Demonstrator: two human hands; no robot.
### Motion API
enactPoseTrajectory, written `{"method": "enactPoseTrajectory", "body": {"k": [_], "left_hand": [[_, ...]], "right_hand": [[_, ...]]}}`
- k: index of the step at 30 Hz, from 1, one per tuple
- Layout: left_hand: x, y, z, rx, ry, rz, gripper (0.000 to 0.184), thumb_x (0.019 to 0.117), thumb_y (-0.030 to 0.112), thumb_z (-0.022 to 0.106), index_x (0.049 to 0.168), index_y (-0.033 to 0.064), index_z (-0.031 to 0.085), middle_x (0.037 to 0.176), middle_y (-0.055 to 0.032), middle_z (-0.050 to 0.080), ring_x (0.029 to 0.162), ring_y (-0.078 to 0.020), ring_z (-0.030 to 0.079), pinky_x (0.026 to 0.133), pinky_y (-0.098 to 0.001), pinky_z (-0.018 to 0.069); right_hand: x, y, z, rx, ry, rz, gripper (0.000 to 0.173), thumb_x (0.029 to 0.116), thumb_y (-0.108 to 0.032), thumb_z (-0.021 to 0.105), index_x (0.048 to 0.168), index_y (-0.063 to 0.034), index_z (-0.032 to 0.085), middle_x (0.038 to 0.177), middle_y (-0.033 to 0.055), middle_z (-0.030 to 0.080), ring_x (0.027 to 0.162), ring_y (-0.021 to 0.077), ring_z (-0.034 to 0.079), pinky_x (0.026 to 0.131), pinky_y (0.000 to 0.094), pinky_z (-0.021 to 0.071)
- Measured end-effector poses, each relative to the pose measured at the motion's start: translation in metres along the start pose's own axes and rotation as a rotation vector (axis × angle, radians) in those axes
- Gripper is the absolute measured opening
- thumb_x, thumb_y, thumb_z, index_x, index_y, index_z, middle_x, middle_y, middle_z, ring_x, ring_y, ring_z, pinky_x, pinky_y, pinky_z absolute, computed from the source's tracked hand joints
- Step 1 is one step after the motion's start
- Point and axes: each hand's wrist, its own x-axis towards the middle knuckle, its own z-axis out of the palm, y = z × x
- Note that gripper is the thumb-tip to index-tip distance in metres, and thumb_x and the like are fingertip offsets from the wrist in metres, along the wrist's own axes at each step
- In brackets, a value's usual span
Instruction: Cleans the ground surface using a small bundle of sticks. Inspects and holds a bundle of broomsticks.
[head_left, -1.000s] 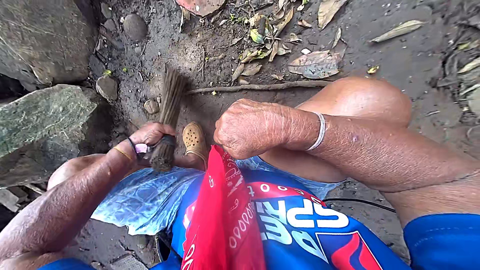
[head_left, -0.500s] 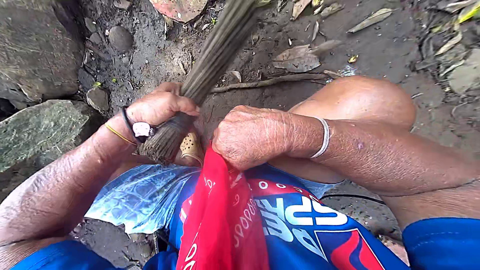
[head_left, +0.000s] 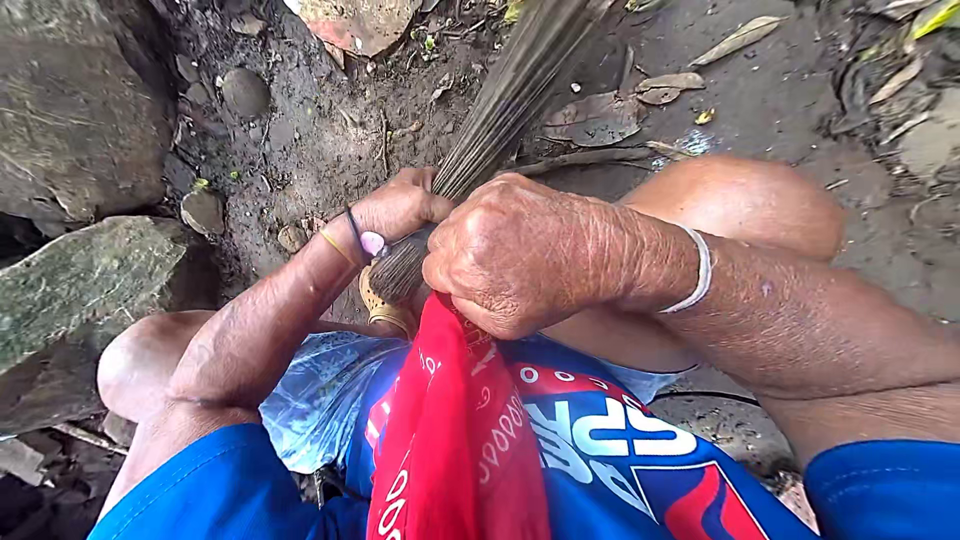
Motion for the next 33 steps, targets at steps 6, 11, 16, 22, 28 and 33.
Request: {"method": "enactPoseTrajectory", "body": {"k": [6,11,16,22,28,33], "left_hand": [[-0.031,-0.01,-0.033,-0.136,0.376,-0.141,0.014,0.0893,0.008,0.057,0.102,0.0071,0.061,0.074,-0.0028,0.07,0.06,-0.0116,0.069,0.055,-0.0286,0.0594],[0.041,-0.062,-0.054,-0.509,0.726,-0.205,0.011,0.0992,0.018,0.049,0.092,0.0132,0.056,0.07,0.0,0.059,0.058,-0.0104,0.058,0.053,-0.0294,0.0496],[0.095,-0.03,0.026,-0.251,0.39,0.065,0.021,0.0987,0.013,0.056,0.105,-0.007,0.062,0.086,-0.0129,0.064,0.072,-0.0168,0.062,0.062,-0.0355,0.053],[0.095,0.046,0.05,-0.063,-0.048,0.18,0.015,0.0901,0.006,0.062,0.102,-0.0033,0.06,0.079,-0.009,0.067,0.066,-0.0141,0.066,0.059,-0.0306,0.0561],[0.1,0.022,0.026,0.001,0.229,0.013,0.032,0.0864,0.003,0.068,0.116,-0.0012,0.058,0.087,-0.0119,0.068,0.069,-0.0184,0.068,0.066,-0.0363,0.06],[0.155,0.011,0.029,-0.088,0.292,-0.122,0.012,0.0919,0.014,0.066,0.097,0.0031,0.062,0.079,-0.0058,0.065,0.068,-0.0148,0.063,0.065,-0.0357,0.0553]], "right_hand": [[-0.009,-0.012,-0.013,-0.059,0.073,0.042,0.028,0.0798,-0.019,0.06,0.054,-0.0118,0.052,0.052,-0.0004,0.044,0.047,0.015,0.05,0.042,0.0339,0.0331],[-0.023,-0.021,-0.02,-0.072,0.166,0.029,0.026,0.0818,-0.015,0.059,0.057,-0.0102,0.054,0.053,0.0008,0.047,0.048,0.0153,0.051,0.043,0.0333,0.0345],[-0.033,-0.023,-0.017,-0.123,0.207,0.055,0.026,0.0835,-0.015,0.053,0.058,-0.0099,0.053,0.054,0.002,0.047,0.05,0.0167,0.052,0.045,0.0339,0.0362],[-0.031,-0.021,-0.019,-0.135,0.209,0.05,0.027,0.0851,-0.015,0.051,0.058,-0.0098,0.052,0.054,0.0018,0.047,0.051,0.016,0.052,0.045,0.033,0.0355],[-0.029,-0.019,-0.019,-0.115,0.221,0.045,0.025,0.0826,-0.014,0.053,0.058,-0.0097,0.052,0.054,0.0014,0.045,0.05,0.0153,0.051,0.045,0.0325,0.0346],[-0.026,-0.018,-0.016,-0.124,0.213,0.056,0.026,0.0822,-0.014,0.053,0.057,-0.0099,0.051,0.053,0.0012,0.045,0.05,0.0154,0.051,0.045,0.0328,0.0341]]}}
